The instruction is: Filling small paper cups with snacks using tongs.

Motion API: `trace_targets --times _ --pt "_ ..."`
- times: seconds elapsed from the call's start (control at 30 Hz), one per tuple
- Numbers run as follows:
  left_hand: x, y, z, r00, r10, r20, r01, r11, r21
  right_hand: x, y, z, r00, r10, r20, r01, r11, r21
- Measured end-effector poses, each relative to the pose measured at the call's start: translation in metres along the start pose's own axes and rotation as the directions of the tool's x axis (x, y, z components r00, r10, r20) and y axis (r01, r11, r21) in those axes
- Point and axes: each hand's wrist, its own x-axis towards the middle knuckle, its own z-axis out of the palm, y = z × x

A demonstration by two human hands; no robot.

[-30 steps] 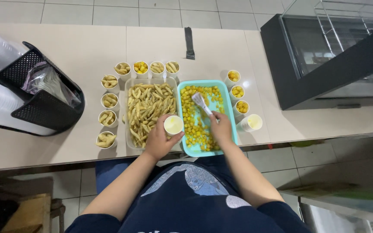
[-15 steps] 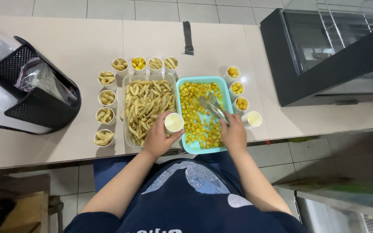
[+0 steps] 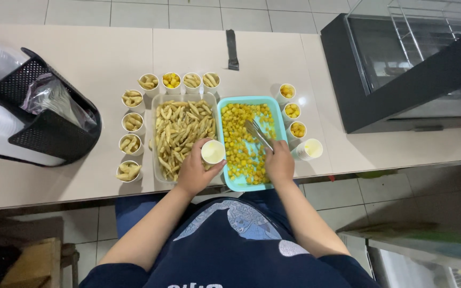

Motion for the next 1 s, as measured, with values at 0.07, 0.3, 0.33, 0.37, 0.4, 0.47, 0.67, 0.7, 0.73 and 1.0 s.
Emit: trace_targets --times 0.07,0.3,0.33,0.37,0.4,0.47,0.67,0.7,0.73,1.0 --pt "0.001 -0.002 0.001 1.000 -0.002 0.000 0.002 1.000 -0.006 -0.003 -0.007 -0.007 1.000 0.017 -0.006 -0.017 1.000 0.013" --pt "0.009 0.010 0.002 0.996 -0.085 0.038 0.082 0.993 0.087 -0.020 -0.012 -0.031 0.999 0.000 -0.039 0.002 0.999 0.049" --pt "0.012 0.008 0.008 0.996 -0.084 0.037 0.081 0.993 0.087 -0.021 -0.006 -0.030 0.999 -0.001 -0.040 0.003 0.999 0.049" --pt "0.015 0.005 0.013 0.998 -0.067 0.014 0.066 0.994 0.089 -0.022 0.001 -0.029 0.999 -0.015 -0.042 0.017 0.998 0.055" --pt "0.016 0.001 0.018 0.998 -0.054 -0.010 0.055 0.994 0.094 -0.024 0.007 -0.027 0.999 -0.028 -0.040 0.031 0.998 0.062" --pt "0.024 0.001 0.024 0.998 -0.064 -0.001 0.064 0.997 0.040 -0.026 0.010 -0.032 0.997 -0.051 -0.062 0.056 0.995 0.088" --pt "0.046 0.007 0.041 1.000 -0.019 -0.019 0.021 0.995 0.099 -0.020 -0.011 -0.071 0.983 -0.112 -0.148 0.139 0.973 0.185" --pt "0.050 0.013 0.041 0.999 -0.049 -0.007 0.049 0.992 0.115 -0.019 -0.015 -0.077 0.979 -0.122 -0.166 0.158 0.961 0.227" --pt "0.052 0.010 0.045 0.999 -0.045 -0.004 0.045 0.992 0.114 -0.019 -0.020 -0.082 0.978 -0.120 -0.170 0.157 0.961 0.226" --pt "0.059 0.011 0.061 0.998 -0.067 0.016 0.065 0.994 0.091 -0.028 -0.043 -0.101 0.985 -0.168 -0.025 0.166 0.923 0.346"
